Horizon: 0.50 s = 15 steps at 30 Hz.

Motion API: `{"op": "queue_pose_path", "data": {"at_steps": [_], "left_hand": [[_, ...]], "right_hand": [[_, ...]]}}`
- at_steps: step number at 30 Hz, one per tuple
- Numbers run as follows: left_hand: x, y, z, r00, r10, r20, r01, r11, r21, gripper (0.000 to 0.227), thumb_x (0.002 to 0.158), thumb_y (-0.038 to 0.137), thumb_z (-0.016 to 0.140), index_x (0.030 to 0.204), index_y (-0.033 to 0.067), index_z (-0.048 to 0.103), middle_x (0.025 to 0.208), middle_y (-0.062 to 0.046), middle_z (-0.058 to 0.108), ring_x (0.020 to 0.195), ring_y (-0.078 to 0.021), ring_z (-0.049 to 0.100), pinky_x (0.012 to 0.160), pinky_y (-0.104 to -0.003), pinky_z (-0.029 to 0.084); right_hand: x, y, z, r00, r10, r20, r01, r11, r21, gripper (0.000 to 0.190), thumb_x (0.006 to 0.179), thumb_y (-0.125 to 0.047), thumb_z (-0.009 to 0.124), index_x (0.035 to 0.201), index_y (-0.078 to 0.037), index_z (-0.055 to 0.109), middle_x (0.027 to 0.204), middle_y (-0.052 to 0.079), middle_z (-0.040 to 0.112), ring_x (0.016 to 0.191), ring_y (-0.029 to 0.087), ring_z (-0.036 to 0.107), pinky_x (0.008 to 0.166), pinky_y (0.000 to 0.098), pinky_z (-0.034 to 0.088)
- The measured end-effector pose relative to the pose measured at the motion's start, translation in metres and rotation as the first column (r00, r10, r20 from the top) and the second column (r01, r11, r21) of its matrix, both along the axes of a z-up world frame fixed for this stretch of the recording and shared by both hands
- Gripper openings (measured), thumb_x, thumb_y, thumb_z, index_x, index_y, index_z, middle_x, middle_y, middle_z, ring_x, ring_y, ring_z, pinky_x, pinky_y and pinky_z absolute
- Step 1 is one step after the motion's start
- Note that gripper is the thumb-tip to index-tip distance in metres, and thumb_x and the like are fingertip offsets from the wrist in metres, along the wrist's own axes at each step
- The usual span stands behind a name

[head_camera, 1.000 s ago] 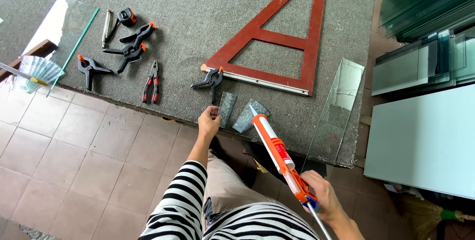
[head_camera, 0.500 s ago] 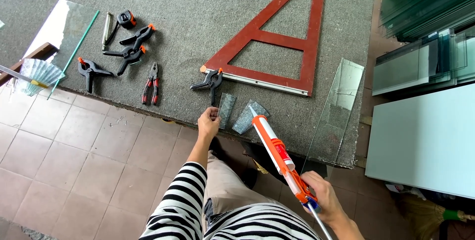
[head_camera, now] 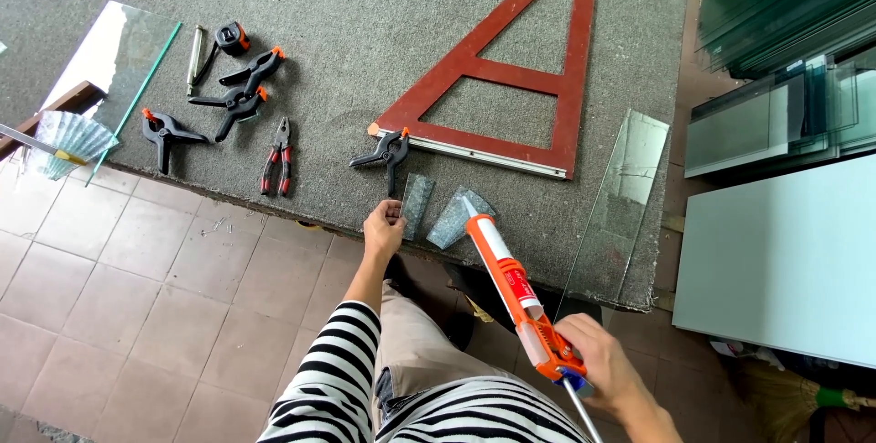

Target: Preparing and leveling small glass pieces on a workshop table using various tools.

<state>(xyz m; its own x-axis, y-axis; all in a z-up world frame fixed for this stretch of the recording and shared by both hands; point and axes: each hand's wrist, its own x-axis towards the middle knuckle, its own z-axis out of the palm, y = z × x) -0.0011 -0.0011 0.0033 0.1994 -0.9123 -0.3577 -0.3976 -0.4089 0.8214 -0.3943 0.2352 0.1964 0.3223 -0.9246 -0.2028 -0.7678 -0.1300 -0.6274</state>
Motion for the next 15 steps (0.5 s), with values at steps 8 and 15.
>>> {"op": "queue_pose_path", "data": {"at_steps": [8, 15], "left_hand": [[0.001, 0.002, 0.001, 1.0, -0.01, -0.008, 0.01, 1.0, -0.004, 0.03, 0.094, 0.007, 0.077, 0.123, 0.0163, 0.078, 0.101, 0.001, 0.077, 0.091, -0.0171, 0.073, 0.095, -0.034, 0.059], [0.003, -0.007, 0.004, 0.999, 0.017, -0.041, -0.016, 1.0, 0.023, 0.026, 0.094, 0.011, 0.077, 0.119, 0.015, 0.079, 0.102, -0.002, 0.083, 0.087, -0.0161, 0.076, 0.09, -0.033, 0.064]], "right_hand": [[-0.064, -0.023, 0.081, 0.989, 0.043, -0.141, -0.075, 0.971, -0.229, 0.053, 0.09, -0.05, 0.08, 0.119, -0.007, 0.071, 0.121, 0.012, 0.079, 0.12, 0.029, 0.074, 0.116, 0.0513, 0.059], [-0.048, -0.092, 0.144, 0.928, 0.031, -0.372, 0.017, 0.992, 0.123, 0.127, 0.048, -0.112, 0.05, 0.131, -0.016, 0.059, 0.122, -0.001, 0.061, 0.113, 0.016, 0.056, 0.1, 0.037, 0.057]]}}
